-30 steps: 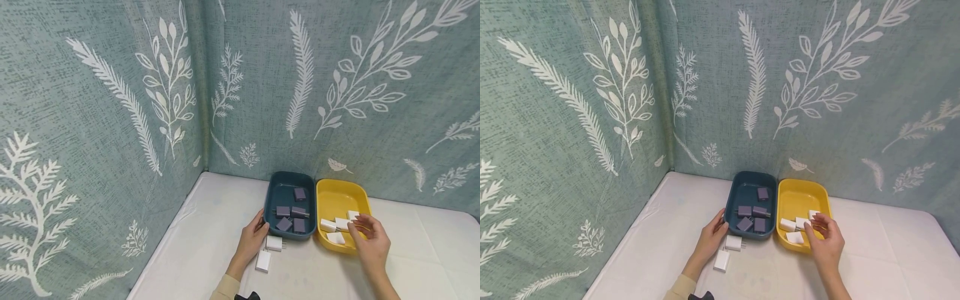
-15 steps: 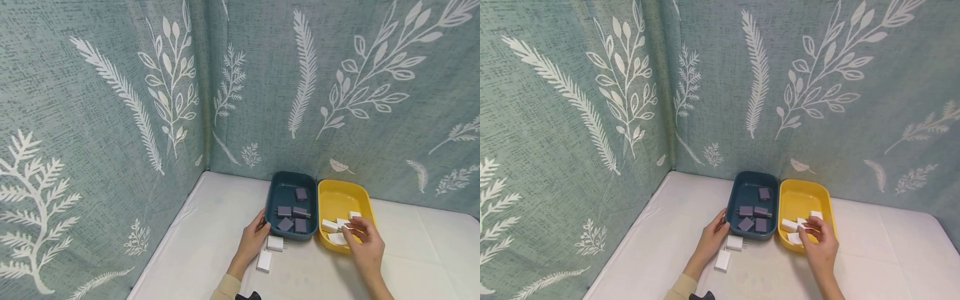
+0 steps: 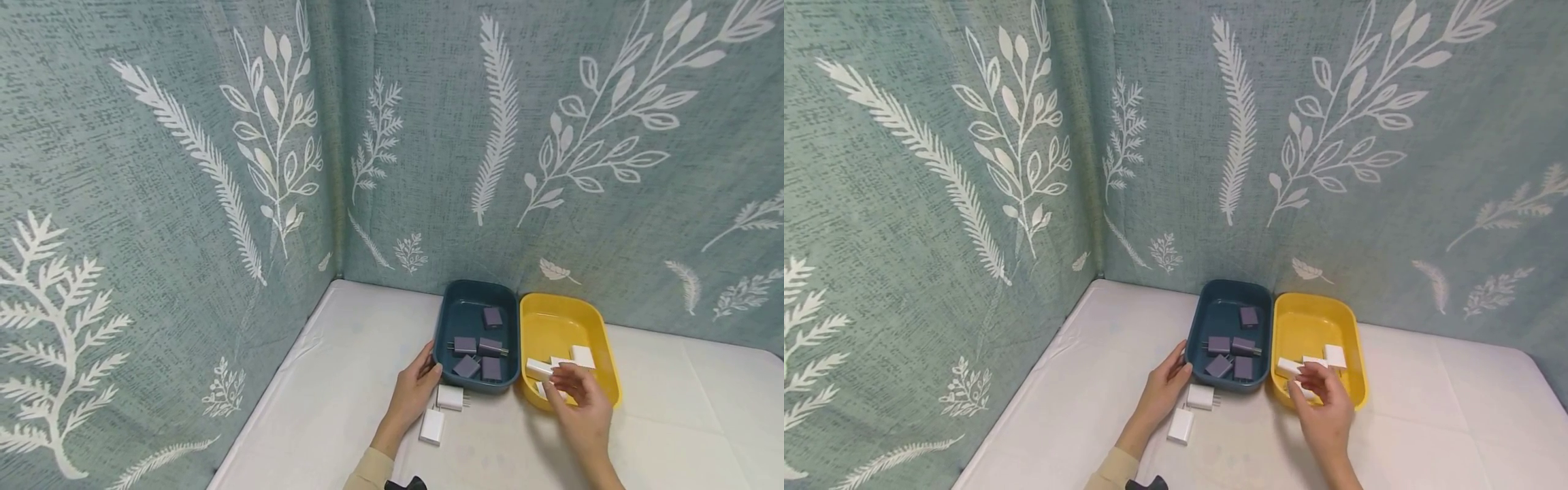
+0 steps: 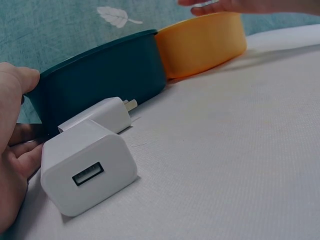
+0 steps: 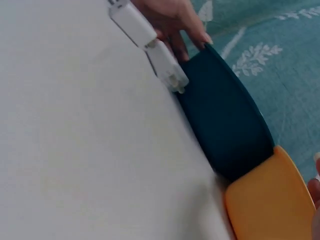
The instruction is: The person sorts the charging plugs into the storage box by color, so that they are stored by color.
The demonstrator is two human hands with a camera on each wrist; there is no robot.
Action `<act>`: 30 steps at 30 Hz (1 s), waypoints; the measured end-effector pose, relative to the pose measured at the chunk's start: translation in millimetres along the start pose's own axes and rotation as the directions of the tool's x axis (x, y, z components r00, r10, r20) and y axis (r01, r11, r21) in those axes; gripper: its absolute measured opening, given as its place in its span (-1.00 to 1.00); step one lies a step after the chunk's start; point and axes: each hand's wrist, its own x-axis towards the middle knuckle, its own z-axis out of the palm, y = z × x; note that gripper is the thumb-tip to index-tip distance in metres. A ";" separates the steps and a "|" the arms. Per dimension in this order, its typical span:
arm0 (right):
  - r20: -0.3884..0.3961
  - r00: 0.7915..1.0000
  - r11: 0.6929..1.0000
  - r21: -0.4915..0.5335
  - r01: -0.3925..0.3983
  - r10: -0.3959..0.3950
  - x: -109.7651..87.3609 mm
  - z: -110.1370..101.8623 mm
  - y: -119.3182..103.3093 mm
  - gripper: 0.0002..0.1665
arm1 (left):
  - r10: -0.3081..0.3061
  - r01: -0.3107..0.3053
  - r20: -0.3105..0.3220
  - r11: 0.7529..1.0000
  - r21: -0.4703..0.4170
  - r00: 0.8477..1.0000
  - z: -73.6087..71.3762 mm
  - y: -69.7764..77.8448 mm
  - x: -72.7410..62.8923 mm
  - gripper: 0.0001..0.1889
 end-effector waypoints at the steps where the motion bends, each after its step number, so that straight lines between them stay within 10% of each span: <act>1: 0.008 1.000 1.000 -0.004 0.000 0.000 -1.7 1.0 -0.1 -0.50 | 0.001 -0.001 0.001 1.000 0.003 1.000 0.0 0.0 0.1 -0.44; 30: 0.185 0.982 0.999 0.017 -0.047 0.043 -38.2 30.2 -14.2 -0.46 | 0.009 -0.009 0.002 1.000 -0.008 1.000 0.9 2.5 -0.3 -0.43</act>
